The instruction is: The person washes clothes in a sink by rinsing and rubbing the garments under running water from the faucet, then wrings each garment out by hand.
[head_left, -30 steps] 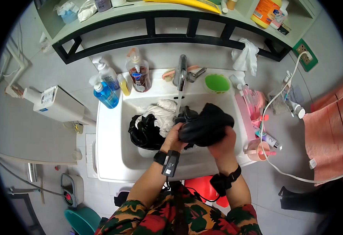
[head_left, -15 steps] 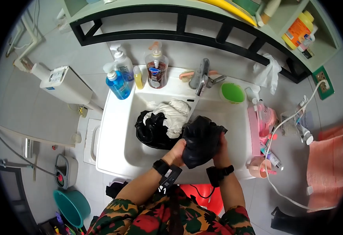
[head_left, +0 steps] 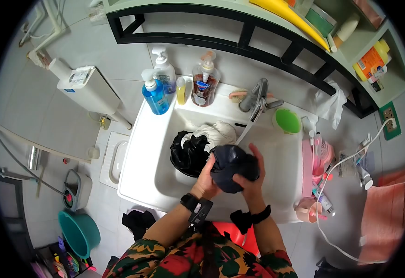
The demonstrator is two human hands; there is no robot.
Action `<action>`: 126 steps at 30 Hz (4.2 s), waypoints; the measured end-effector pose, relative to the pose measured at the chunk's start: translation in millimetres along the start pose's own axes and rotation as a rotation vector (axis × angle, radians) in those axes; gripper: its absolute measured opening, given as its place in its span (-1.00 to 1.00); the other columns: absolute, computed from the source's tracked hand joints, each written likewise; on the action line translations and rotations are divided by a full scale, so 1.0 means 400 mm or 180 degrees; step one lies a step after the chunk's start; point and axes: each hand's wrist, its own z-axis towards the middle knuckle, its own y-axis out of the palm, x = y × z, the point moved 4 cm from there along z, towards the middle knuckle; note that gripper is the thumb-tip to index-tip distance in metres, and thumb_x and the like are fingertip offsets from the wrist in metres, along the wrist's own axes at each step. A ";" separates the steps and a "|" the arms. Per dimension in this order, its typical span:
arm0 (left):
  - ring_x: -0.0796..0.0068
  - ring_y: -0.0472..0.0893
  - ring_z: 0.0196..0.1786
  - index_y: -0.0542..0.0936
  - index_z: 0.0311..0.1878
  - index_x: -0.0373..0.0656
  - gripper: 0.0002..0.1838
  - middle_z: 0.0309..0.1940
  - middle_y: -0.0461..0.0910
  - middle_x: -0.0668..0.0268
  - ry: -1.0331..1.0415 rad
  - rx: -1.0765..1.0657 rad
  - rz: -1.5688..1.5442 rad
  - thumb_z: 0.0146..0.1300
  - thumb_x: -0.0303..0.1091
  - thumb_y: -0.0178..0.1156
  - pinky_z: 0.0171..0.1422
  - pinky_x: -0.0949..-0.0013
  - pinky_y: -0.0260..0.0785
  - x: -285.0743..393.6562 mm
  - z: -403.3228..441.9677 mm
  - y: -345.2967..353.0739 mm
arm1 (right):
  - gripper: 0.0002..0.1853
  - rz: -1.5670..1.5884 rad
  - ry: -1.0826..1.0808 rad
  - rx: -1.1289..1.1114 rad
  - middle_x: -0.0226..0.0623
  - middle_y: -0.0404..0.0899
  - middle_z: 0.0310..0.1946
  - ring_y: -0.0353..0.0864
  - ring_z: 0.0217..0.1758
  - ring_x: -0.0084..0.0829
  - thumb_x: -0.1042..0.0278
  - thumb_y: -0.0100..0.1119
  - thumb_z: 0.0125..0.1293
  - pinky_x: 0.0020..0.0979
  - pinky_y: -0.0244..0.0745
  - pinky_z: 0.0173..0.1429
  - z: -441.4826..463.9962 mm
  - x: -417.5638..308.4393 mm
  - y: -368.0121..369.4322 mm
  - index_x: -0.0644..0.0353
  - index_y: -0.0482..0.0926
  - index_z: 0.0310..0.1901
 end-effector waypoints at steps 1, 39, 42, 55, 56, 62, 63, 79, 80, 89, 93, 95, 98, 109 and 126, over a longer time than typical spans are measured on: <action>0.21 0.43 0.11 0.27 0.22 -0.09 -0.36 0.11 0.39 0.18 0.0382 -0.0175 0.0104 0.23 0.19 -0.13 0.23 0.08 0.21 0.017 0.008 -0.001 | -0.10 0.0020 0.0041 -0.0062 -0.32 0.41 -0.10 0.42 -0.03 -0.45 0.28 0.47 -0.26 -0.46 0.29 0.09 -0.010 0.003 0.014 0.24 0.24 0.20; 0.10 0.48 -0.02 0.50 -0.54 -0.11 -0.83 -0.24 0.55 0.32 0.3797 -0.1910 0.6038 -0.31 -0.47 0.26 0.06 0.02 0.37 -0.039 -0.090 0.295 | -0.69 0.1829 0.3139 -0.0155 -0.31 0.52 -0.33 0.53 -0.30 -0.44 0.08 -0.01 0.17 -0.44 0.48 -0.18 -0.017 0.108 -0.123 0.16 0.48 -0.26; 0.14 0.47 -0.01 0.46 -0.56 -0.06 -0.85 -0.26 0.53 0.34 0.3789 -0.2341 0.6143 -0.28 -0.39 0.22 0.09 0.06 0.36 -0.063 -0.089 0.277 | -0.73 0.1438 0.3052 -0.0623 -0.33 0.50 -0.37 0.51 -0.33 -0.46 0.15 0.03 0.13 -0.47 0.47 -0.20 0.001 0.110 -0.128 0.18 0.47 -0.26; 0.21 0.49 -0.20 0.48 -0.48 -0.09 -0.86 -0.44 0.50 0.31 0.3681 -0.4494 0.7608 -0.10 -0.25 0.06 0.14 0.13 0.24 -0.199 -0.033 0.114 | -0.77 -0.1877 0.1887 -0.2229 -0.20 0.38 -0.69 0.42 -0.54 -0.43 0.37 0.24 -0.30 -0.42 0.33 -0.38 0.092 0.159 -0.108 0.31 0.45 -0.58; 0.21 0.49 -0.20 0.48 -0.48 -0.09 -0.86 -0.44 0.50 0.31 0.3674 -0.4467 0.7633 -0.10 -0.25 0.06 0.14 0.13 0.24 -0.207 -0.027 0.099 | -0.78 -0.2123 0.1661 -0.2222 -0.15 0.38 -0.69 0.42 -0.56 -0.32 0.38 0.22 -0.32 -0.37 0.33 -0.40 0.097 0.158 -0.101 0.29 0.44 -0.60; 0.30 0.49 -0.28 0.51 -0.59 -0.13 -0.87 -0.49 0.50 0.29 0.2552 -0.4799 0.8941 -0.18 -0.29 0.09 -0.07 0.34 0.26 -0.224 0.002 0.042 | -0.82 -0.2783 0.1150 -0.2115 -0.05 0.43 -0.64 0.41 -0.54 -0.07 0.43 0.17 -0.34 -0.26 0.32 -0.41 0.106 0.144 -0.061 0.27 0.45 -0.59; 0.32 0.48 -0.30 0.52 -0.62 -0.12 -0.88 -0.50 0.50 0.29 0.2284 -0.4768 0.9047 -0.19 -0.29 0.09 -0.09 0.36 0.26 -0.223 0.007 0.031 | -0.82 -0.2930 0.1052 -0.2049 -0.05 0.43 -0.64 0.42 -0.52 -0.07 0.44 0.16 -0.34 -0.25 0.32 -0.41 0.105 0.140 -0.054 0.26 0.45 -0.58; 0.49 0.54 -0.20 0.39 -0.01 -0.25 -0.62 -0.23 0.51 0.30 0.1157 0.1608 0.2204 0.11 -0.30 0.07 -0.09 0.45 0.43 0.304 -0.443 -0.051 | -0.45 0.0799 0.2242 -0.1721 -0.21 0.37 0.02 0.47 -0.06 -0.35 0.39 0.05 0.10 -0.42 0.48 -0.10 -0.023 0.046 0.287 0.29 0.21 0.16; 0.51 0.55 -0.27 0.42 -0.06 -0.25 -0.68 -0.30 0.52 0.32 0.1474 0.1732 0.1623 0.12 -0.32 0.06 -0.16 0.48 0.44 0.320 -0.517 -0.086 | -0.39 0.0640 0.2010 -0.2097 -0.20 0.33 0.06 0.44 -0.02 -0.35 0.39 0.06 0.10 -0.44 0.48 -0.11 -0.045 0.050 0.347 0.26 0.12 0.21; 0.41 0.58 -0.29 0.39 -0.05 -0.21 -0.71 -0.29 0.52 0.23 0.2959 0.3841 0.0643 0.15 -0.37 -0.05 -0.21 0.37 0.50 0.258 -1.187 -0.476 | -0.70 -0.2435 -0.0198 -0.2569 -0.11 0.41 -0.02 0.47 -0.07 -0.25 0.51 0.15 0.01 -0.37 0.43 -0.11 -0.216 0.242 0.477 0.27 0.46 -0.15; 0.49 0.49 -0.46 0.42 -0.17 -0.25 -0.75 -0.43 0.47 0.31 0.2622 0.5073 0.0163 0.10 -0.35 0.01 -0.42 0.42 0.44 0.133 -1.307 -0.762 | -0.65 -0.3643 -0.1119 -0.2338 0.01 0.31 0.10 0.30 0.15 -0.03 0.45 0.05 0.09 -0.18 0.15 0.21 -0.253 0.257 0.446 0.30 0.41 -0.04; 0.54 0.42 -0.49 0.43 -0.20 -0.28 -0.76 -0.46 0.46 0.33 0.2652 0.5329 0.0201 0.06 -0.38 0.06 -0.44 0.47 0.33 0.057 -1.344 -0.958 | -0.62 -0.3711 -0.1076 -0.2210 0.01 0.25 0.17 0.26 0.20 -0.03 0.47 0.02 0.12 -0.21 0.14 0.23 -0.261 0.272 0.428 0.31 0.36 0.02; 0.55 0.41 -0.45 0.44 -0.18 -0.30 -0.73 -0.45 0.47 0.34 0.2536 0.5504 0.0113 0.00 -0.45 0.11 -0.36 0.49 0.31 0.028 -1.334 -1.064 | -0.60 -0.3655 -0.0770 -0.2149 0.04 0.11 0.24 0.13 0.29 -0.06 0.56 -0.12 0.19 -0.21 0.07 0.30 -0.265 0.283 0.418 0.33 0.27 0.10; 0.09 0.14 0.29 -0.04 0.35 -0.21 -0.01 0.31 0.04 0.04 0.1099 0.5990 0.1040 -0.02 0.07 0.26 0.28 0.11 0.08 -0.128 -1.307 -1.412 | -0.63 -0.3876 -0.0836 -0.1889 -0.05 0.11 0.26 0.12 0.30 -0.14 0.42 -0.23 0.26 -0.21 -0.03 0.35 -0.246 0.265 0.407 0.30 0.26 0.10; 0.66 0.47 -0.42 0.45 -0.09 -0.13 -0.74 -0.40 0.50 0.45 0.1263 0.3921 0.1772 0.14 -0.32 0.11 -0.41 0.55 0.35 0.168 -1.089 -0.940 | -0.54 -0.3581 -0.0962 -0.2442 0.00 0.21 0.20 0.21 0.24 -0.05 0.40 0.15 0.04 -0.18 0.21 0.23 -0.275 0.237 0.459 0.27 0.37 0.04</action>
